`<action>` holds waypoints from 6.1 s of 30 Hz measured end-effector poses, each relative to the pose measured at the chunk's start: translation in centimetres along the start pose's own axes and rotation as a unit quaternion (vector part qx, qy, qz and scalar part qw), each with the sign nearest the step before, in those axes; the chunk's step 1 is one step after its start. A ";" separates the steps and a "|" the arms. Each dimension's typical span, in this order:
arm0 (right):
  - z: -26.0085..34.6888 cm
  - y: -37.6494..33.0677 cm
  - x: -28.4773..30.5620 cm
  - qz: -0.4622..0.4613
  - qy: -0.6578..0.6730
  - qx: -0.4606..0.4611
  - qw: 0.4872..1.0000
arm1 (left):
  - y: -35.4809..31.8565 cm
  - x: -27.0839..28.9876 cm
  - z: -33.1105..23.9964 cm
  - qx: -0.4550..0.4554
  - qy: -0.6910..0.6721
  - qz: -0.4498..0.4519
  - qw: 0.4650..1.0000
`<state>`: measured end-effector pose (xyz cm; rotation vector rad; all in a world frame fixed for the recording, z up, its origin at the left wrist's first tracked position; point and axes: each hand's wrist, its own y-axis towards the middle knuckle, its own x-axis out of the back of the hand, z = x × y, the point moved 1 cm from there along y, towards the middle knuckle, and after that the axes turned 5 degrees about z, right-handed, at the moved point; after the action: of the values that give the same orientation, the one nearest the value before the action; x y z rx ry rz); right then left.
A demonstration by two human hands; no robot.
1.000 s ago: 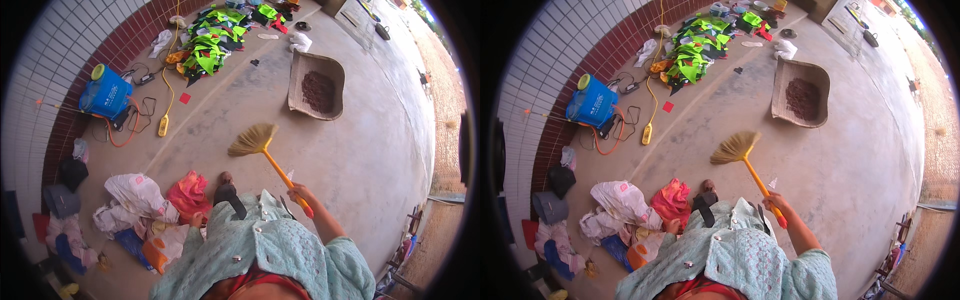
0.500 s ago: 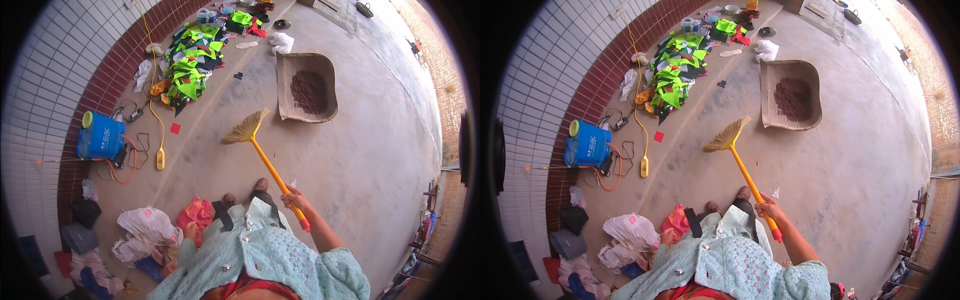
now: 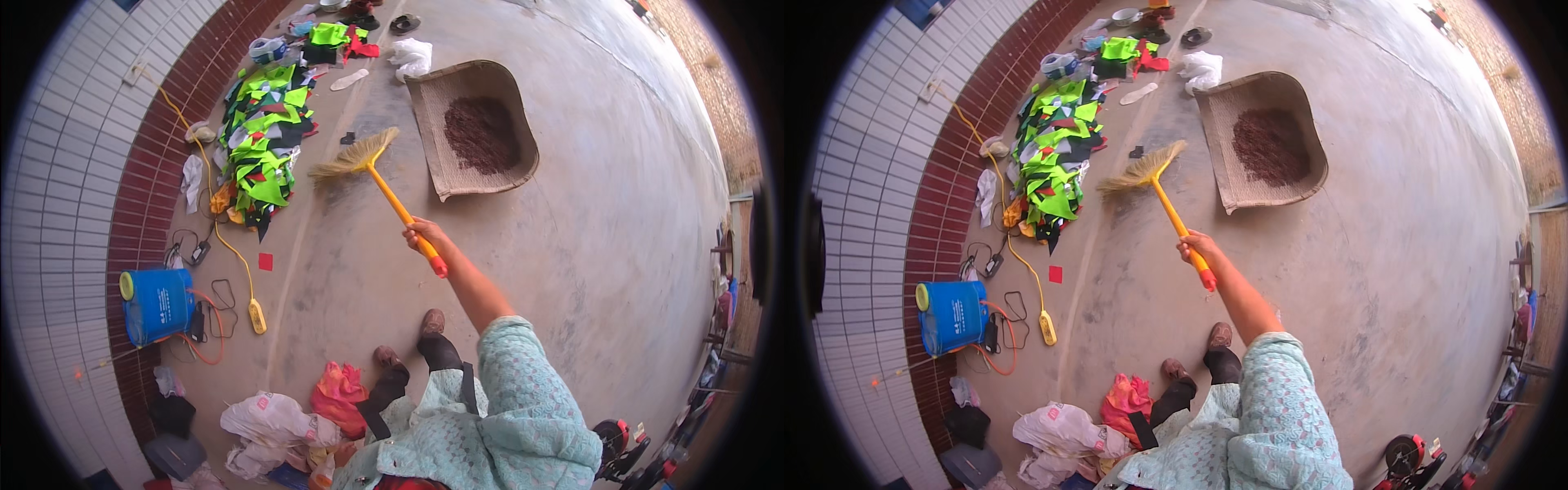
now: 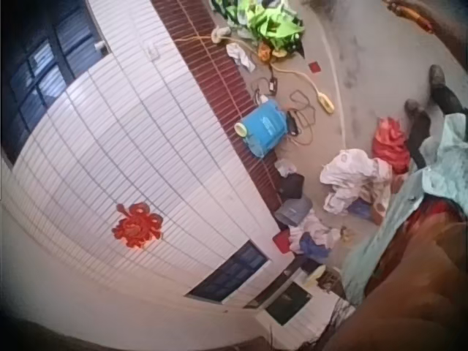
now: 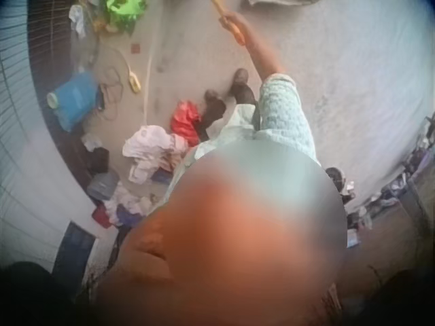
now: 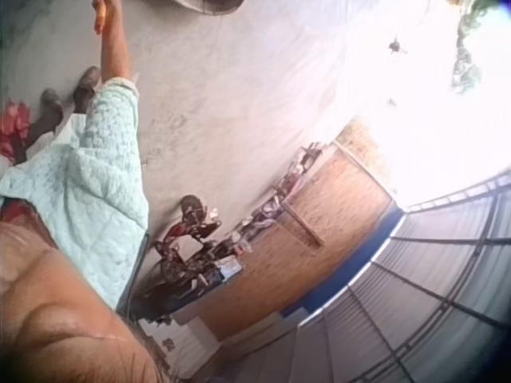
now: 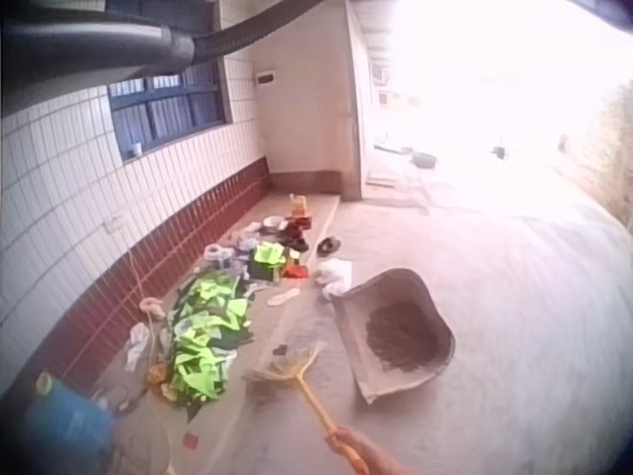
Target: The person sweeps a concrete floor with a yellow broom, gathering scattered debris and small paper pieces into a pile near a woven basket. They move around the area, sweeping around objects like an electric scooter and piles of fabric.
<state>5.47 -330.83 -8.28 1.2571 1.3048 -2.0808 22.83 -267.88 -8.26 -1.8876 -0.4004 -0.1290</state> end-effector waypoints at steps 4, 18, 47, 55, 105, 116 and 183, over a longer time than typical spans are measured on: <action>-1.9 0.3 3.2 -0.022 0.026 -0.013 0.999 | -0.1 0.8 -1.0 -0.012 0.001 0.007 1.000; -11.9 -27.6 4.7 -0.109 0.186 -0.046 0.975 | 2.8 2.7 -8.0 -0.013 -0.068 0.124 0.990; -8.8 -23.7 4.3 -0.095 0.261 0.227 0.934 | 10.8 14.4 -24.1 0.004 0.080 0.112 0.991; -5.4 -29.9 6.2 -0.262 0.093 0.270 0.922 | 10.5 13.8 -26.6 -0.034 0.117 0.111 0.986; -23.7 -39.2 1.9 -0.309 0.040 0.027 0.950 | 8.7 9.0 -31.2 -0.053 0.172 0.137 0.974; -16.3 -41.3 6.7 -0.446 -0.202 0.150 0.859 | 9.0 10.0 -30.8 -0.068 0.215 0.152 0.962; -3.2 -38.5 18.7 0.100 0.446 0.508 0.730 | 9.4 8.0 -30.3 -0.130 0.328 0.159 0.922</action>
<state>-29.69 -306.45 -4.56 2.9417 0.0109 -2.0544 36.68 -297.18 -3.87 -2.0058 0.3999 -0.5995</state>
